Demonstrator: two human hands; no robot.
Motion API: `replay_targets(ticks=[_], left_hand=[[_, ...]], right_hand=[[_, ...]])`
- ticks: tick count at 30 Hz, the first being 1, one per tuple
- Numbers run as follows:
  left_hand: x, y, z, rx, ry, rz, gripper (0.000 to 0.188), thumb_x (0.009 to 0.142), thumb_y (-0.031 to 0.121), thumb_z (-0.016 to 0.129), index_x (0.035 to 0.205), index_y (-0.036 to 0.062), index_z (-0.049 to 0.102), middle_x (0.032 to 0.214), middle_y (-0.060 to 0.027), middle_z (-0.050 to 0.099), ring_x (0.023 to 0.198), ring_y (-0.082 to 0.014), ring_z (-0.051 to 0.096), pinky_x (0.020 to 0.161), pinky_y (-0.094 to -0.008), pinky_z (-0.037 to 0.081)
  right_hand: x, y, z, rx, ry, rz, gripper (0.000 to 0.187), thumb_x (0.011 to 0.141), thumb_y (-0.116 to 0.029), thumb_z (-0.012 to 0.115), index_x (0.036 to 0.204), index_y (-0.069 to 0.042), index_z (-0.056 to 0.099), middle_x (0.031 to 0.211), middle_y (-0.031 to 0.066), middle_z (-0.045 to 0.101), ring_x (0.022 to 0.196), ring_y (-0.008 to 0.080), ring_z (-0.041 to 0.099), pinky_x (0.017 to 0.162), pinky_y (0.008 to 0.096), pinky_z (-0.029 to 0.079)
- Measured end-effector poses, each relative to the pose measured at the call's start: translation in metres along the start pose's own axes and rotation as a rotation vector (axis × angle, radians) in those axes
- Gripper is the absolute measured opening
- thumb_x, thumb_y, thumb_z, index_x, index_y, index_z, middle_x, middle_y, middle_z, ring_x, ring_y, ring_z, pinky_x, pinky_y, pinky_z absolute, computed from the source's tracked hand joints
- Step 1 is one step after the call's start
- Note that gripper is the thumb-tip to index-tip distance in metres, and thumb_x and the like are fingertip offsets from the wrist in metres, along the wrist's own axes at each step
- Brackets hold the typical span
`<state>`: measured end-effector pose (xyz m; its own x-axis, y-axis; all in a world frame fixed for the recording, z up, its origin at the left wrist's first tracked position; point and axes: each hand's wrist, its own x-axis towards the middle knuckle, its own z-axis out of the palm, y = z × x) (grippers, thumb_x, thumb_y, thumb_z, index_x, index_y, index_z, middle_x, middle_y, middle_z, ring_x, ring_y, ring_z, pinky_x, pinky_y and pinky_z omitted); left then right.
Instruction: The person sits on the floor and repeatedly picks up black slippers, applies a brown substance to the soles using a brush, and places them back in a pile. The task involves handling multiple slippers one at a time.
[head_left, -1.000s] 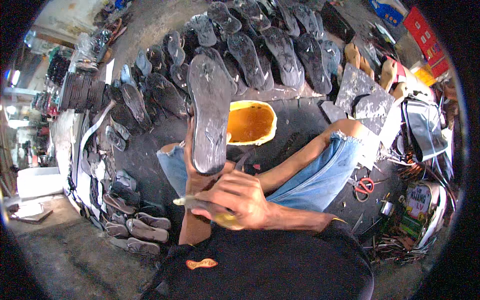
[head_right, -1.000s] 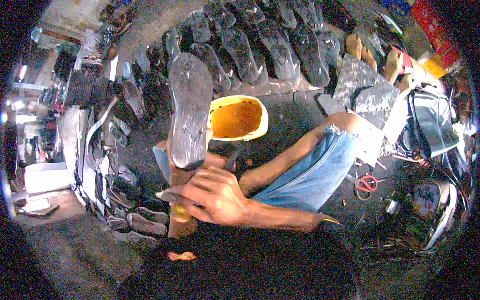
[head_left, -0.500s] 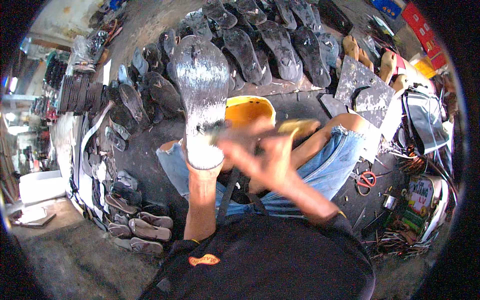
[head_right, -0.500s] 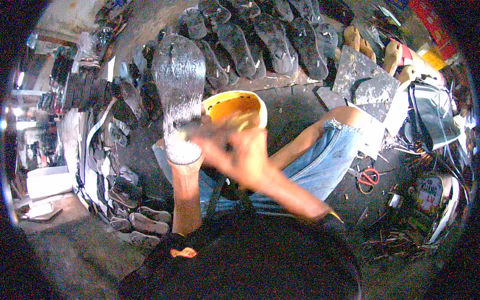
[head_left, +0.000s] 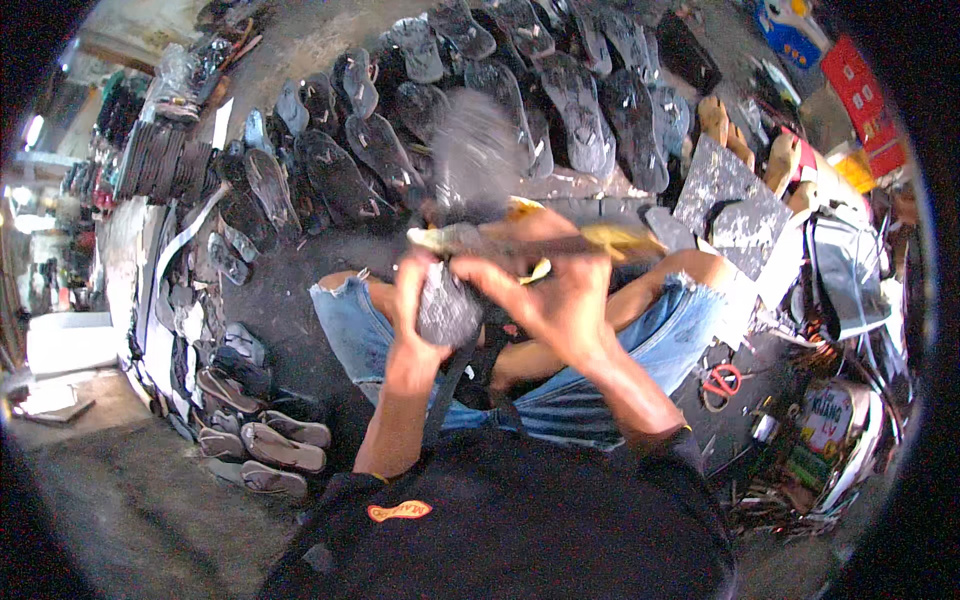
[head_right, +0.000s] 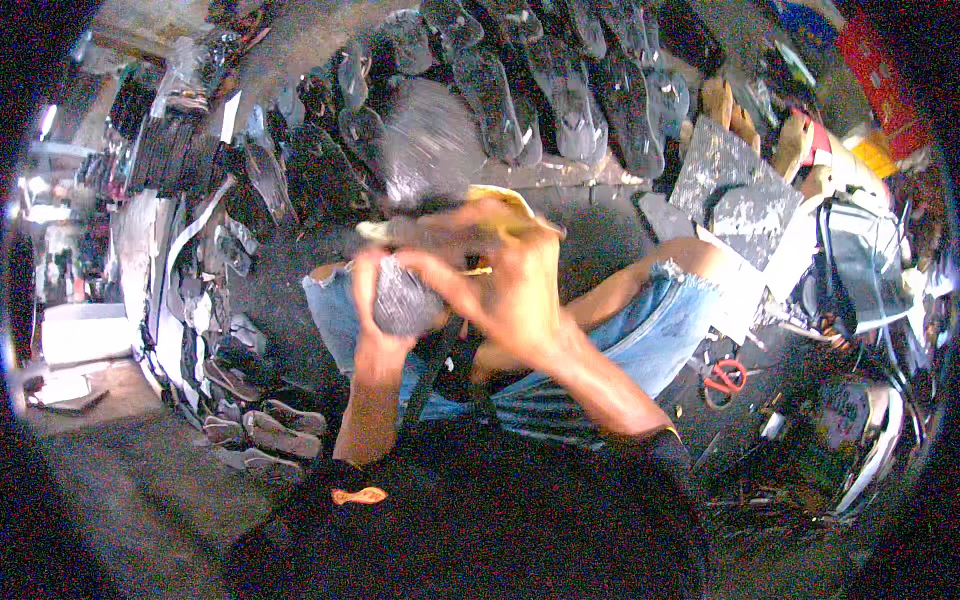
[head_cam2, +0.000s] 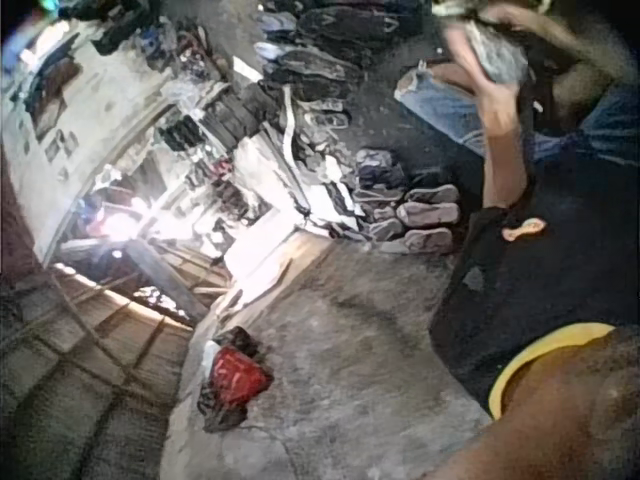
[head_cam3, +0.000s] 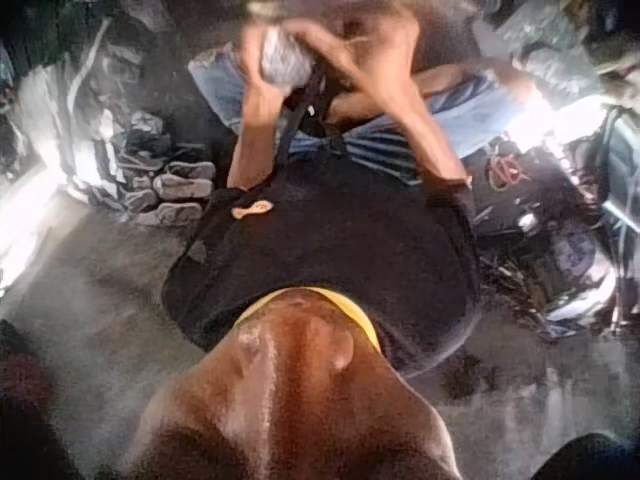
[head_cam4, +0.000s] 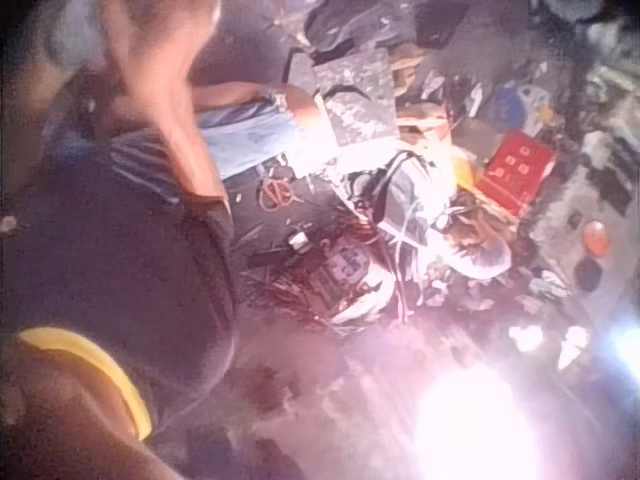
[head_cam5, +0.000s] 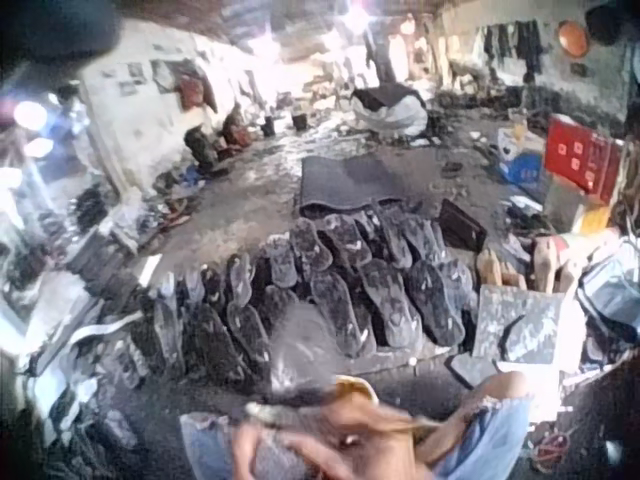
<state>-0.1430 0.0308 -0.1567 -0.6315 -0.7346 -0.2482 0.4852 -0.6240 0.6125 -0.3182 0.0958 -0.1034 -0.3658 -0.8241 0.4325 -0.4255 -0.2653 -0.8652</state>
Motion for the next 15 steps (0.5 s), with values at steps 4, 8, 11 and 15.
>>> replay_targets(ticks=[4, 8, 11, 15], left_hand=[[-0.052, -0.012, -0.002, 0.220, 0.132, -0.023, 0.077, 0.088, 0.033, 0.058, 0.153, -0.0033, 0.040, 0.137, -0.0223, 0.062, 0.113, -0.0334, 0.070, 0.100, -0.0459, 0.057], [-0.011, 0.077, -0.006, 0.410, 0.255, 0.433, 0.055, 0.106, 0.032, 0.052, 0.152, 0.0025, 0.045, 0.144, -0.0155, 0.060, 0.127, -0.0249, 0.062, 0.106, -0.0419, 0.052], [0.084, 0.152, -0.017, 0.559, 0.229, 0.664, 0.052, 0.106, 0.018, 0.062, 0.152, 0.0018, 0.046, 0.136, -0.0103, 0.064, 0.111, -0.0183, 0.067, 0.089, -0.0320, 0.057], [0.157, 0.133, -0.099, 0.471, 0.267, 0.321, 0.039, 0.096, -0.001, 0.060, 0.133, 0.0091, 0.055, 0.114, -0.0080, 0.068, 0.101, -0.0238, 0.068, 0.089, -0.0424, 0.058]], right_hand=[[0.051, 0.072, -0.039, -0.034, 0.352, 0.184, 0.022, 0.087, -0.017, 0.087, 0.097, 0.001, 0.079, 0.083, 0.0035, 0.077, 0.073, 0.0074, 0.065, 0.070, 0.0259, 0.053], [0.040, 0.109, -0.062, -0.049, 0.453, 0.289, 0.032, 0.086, -0.025, 0.088, 0.094, 0.004, 0.076, 0.084, 0.0095, 0.078, 0.074, 0.0104, 0.067, 0.072, 0.0283, 0.053], [0.040, 0.119, -0.060, 0.046, 0.461, 0.350, 0.036, 0.085, -0.028, 0.088, 0.095, 0.004, 0.076, 0.085, 0.0115, 0.078, 0.075, 0.0124, 0.067, 0.075, 0.0302, 0.053], [0.027, 0.134, -0.062, -0.244, 0.361, 0.382, 0.037, 0.086, -0.029, 0.087, 0.095, 0.005, 0.076, 0.088, 0.0126, 0.078, 0.078, 0.0170, 0.068, 0.078, 0.0350, 0.054]])
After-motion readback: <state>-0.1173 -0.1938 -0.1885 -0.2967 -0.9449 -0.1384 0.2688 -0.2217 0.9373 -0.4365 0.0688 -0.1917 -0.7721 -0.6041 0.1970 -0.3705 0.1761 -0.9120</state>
